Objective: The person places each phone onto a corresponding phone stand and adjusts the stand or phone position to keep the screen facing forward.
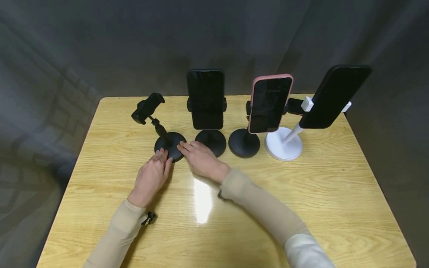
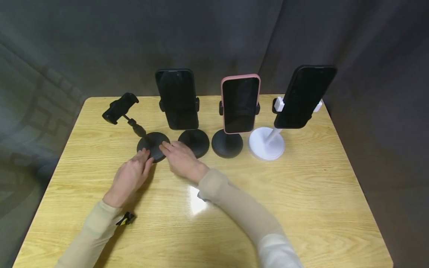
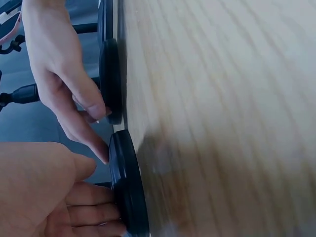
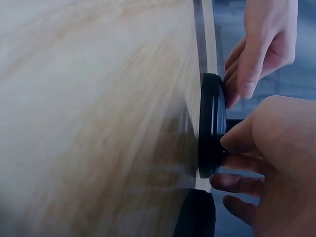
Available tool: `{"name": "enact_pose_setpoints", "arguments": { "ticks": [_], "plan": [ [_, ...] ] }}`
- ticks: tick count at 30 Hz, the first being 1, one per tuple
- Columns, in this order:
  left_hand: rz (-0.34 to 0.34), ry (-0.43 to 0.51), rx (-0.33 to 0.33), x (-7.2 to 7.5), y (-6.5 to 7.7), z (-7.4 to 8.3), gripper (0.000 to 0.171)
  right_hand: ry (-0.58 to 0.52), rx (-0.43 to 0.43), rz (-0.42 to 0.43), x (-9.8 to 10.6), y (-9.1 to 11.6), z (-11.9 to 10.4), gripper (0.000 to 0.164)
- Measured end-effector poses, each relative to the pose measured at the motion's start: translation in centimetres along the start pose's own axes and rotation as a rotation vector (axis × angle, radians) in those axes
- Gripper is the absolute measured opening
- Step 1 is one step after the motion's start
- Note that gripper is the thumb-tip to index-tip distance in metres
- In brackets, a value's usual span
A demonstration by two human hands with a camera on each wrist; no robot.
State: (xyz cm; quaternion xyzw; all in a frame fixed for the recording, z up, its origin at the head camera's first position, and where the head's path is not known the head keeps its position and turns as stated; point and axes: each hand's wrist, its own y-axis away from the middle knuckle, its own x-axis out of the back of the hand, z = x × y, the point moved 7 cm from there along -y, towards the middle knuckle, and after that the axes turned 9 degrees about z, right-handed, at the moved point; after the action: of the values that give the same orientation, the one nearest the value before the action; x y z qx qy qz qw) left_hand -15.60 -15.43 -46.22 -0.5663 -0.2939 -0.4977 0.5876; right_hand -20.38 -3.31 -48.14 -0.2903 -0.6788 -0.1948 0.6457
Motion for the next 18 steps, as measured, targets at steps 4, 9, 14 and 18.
{"name": "enact_pose_setpoints", "arguments": {
  "ticks": [4, 9, 14, 18],
  "plan": [
    [0.011, -0.012, -0.008, 0.0, -0.5, -0.2, 0.037, 0.003, -0.008, -0.028, 0.0, 0.0, -0.3, 0.050],
    [-0.002, -0.016, -0.011, 0.1, -0.9, -0.7, 0.039, 0.003, -0.041, -0.080, -0.1, 0.0, -0.8, 0.053],
    [-0.022, -0.029, -0.008, -0.1, -1.4, -1.1, 0.042, -0.013, -0.044, -0.088, -0.2, -0.1, -1.1, 0.051],
    [-0.032, -0.021, -0.012, -0.2, -1.7, -1.4, 0.042, -0.066, -0.029, -0.071, 0.2, -0.4, -0.6, 0.048]
  ]
}}
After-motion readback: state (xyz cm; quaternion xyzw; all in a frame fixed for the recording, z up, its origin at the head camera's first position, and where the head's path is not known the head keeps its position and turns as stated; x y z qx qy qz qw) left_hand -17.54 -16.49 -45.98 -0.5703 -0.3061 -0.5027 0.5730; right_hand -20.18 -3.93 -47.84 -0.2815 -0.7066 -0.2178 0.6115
